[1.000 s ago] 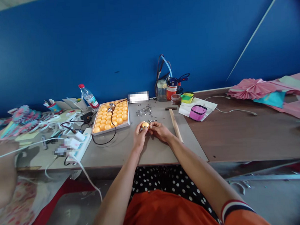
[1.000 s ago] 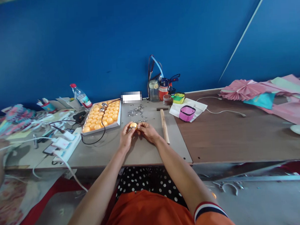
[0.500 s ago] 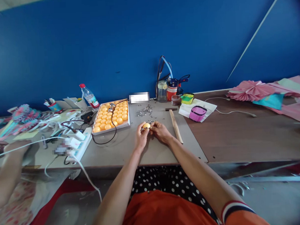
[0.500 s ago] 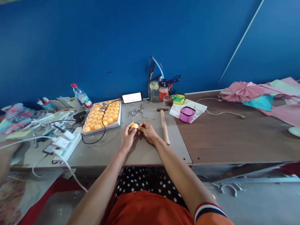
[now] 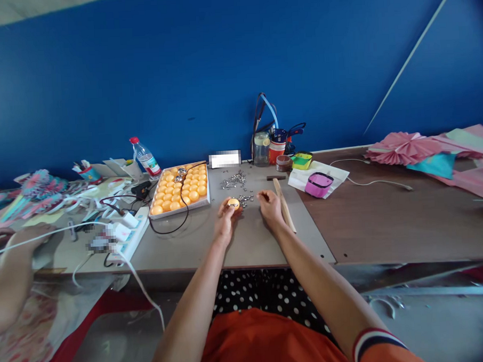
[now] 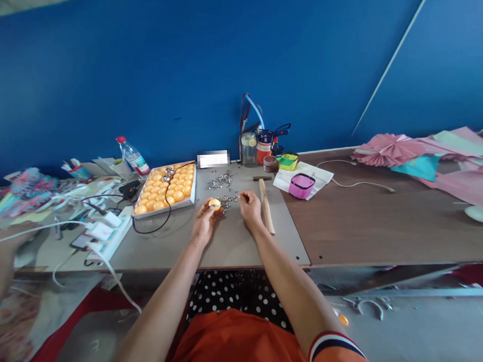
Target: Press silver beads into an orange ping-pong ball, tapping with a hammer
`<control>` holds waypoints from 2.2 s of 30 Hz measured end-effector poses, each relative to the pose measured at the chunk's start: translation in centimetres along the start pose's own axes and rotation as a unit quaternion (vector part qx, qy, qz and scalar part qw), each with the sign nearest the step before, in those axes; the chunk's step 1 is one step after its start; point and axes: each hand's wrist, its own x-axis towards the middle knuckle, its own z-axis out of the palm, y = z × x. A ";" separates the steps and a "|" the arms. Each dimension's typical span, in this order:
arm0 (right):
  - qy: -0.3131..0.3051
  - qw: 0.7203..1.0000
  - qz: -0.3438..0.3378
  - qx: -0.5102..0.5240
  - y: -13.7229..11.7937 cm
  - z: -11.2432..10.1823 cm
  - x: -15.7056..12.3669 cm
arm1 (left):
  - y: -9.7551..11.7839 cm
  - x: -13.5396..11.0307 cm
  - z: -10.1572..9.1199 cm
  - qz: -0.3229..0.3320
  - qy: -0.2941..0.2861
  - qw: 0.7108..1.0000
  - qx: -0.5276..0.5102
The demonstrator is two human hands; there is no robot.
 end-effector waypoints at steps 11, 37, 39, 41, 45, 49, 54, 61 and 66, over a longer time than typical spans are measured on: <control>-0.028 0.837 -0.078 -0.542 0.0 0.6 -1.2 | 0.1 0.2 -0.1 -0.003 0.010 1.000 -0.018; -0.039 0.883 -0.093 -0.458 0.6 1.1 0.1 | -0.1 0.3 -0.2 -0.005 0.006 1.000 -0.005; -0.022 0.919 -0.106 -0.380 1.1 0.8 0.5 | -0.1 0.3 -0.2 -0.008 0.010 1.000 -0.008; 0.022 0.966 -0.096 -0.241 1.6 0.3 1.1 | -0.1 0.3 -0.2 -0.012 0.012 1.000 -0.010; 0.116 0.991 -0.037 0.063 2.9 -0.7 2.5 | 0.0 0.2 -0.2 -0.015 0.004 1.000 -0.022; 0.136 0.970 -0.027 0.199 3.3 -1.4 3.4 | 0.0 0.3 -0.3 -0.016 0.003 0.999 -0.028; 0.127 0.955 0.018 0.269 2.8 -1.8 3.2 | -0.1 0.3 -0.3 -0.014 0.006 1.000 -0.025; 0.035 0.969 -0.084 -0.227 1.9 -0.1 1.1 | 0.0 0.3 -0.1 -0.016 0.014 1.000 -0.022; -0.048 0.874 -0.086 -0.475 1.2 1.1 0.6 | -0.1 0.3 -0.1 -0.013 0.018 1.000 -0.012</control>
